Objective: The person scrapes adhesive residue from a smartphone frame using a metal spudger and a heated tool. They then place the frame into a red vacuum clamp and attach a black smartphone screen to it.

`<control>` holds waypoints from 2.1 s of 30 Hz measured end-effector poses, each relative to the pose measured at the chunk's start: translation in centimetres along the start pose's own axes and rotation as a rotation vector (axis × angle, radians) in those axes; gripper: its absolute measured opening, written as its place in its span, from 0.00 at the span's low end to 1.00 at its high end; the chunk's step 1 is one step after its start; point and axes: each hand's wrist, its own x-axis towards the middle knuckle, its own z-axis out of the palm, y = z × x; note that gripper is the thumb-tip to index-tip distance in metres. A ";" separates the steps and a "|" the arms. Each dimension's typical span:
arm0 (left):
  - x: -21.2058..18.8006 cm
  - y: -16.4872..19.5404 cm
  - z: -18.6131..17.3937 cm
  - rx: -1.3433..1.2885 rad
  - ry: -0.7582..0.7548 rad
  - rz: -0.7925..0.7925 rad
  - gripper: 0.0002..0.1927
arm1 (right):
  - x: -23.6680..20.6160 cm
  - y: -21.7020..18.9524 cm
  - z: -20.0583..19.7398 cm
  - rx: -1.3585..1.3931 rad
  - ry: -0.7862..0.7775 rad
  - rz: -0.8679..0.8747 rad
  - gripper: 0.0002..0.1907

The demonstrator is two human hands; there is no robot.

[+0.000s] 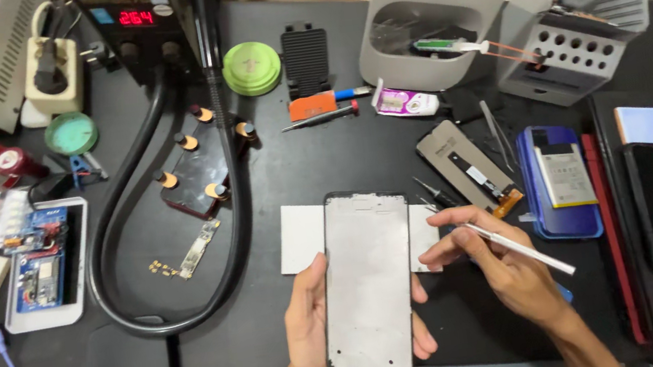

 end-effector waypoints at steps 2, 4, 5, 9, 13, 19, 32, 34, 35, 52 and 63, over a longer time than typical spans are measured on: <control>0.1 0.3 0.0 0.015 0.040 0.004 0.43 | 0.7 -0.6 0.3 -0.117 -0.054 0.090 0.20; 0.4 0.5 -0.3 0.051 0.101 -0.009 0.45 | 1.3 -1.2 0.6 -0.365 -0.106 0.237 0.19; 0.5 0.8 -0.6 0.085 0.142 -0.016 0.46 | 1.6 -1.4 0.7 -0.461 -0.094 0.160 0.17; 1.2 1.7 -2.1 0.283 0.377 0.030 0.42 | 4.1 -1.5 2.1 -0.816 0.014 -0.164 0.13; 2.2 2.5 -3.8 0.297 0.532 0.086 0.33 | 8.4 -0.5 3.5 -0.964 0.042 -0.226 0.14; 2.6 3.5 -5.5 0.405 0.659 0.315 0.27 | 10.2 0.6 3.1 -0.934 0.157 -0.277 0.16; 5.4 4.6 -4.9 0.661 0.533 0.199 0.23 | 4.8 1.8 -4.5 -0.975 0.260 -0.069 0.34; 5.9 4.1 -4.4 0.686 0.521 0.165 0.23 | 4.8 1.9 -4.2 -0.974 0.267 -0.056 0.34; 6.1 4.0 -4.3 0.688 0.510 0.152 0.23 | 4.8 1.9 -4.1 -0.985 0.262 -0.028 0.34; 5.0 1.2 -6.0 0.575 0.544 0.167 0.20 | 5.6 -3.4 -3.8 -0.918 0.217 -0.146 0.33; 5.3 0.6 -5.2 0.510 0.396 0.158 0.26 | 4.9 -6.6 3.5 -0.858 -0.004 -0.166 0.38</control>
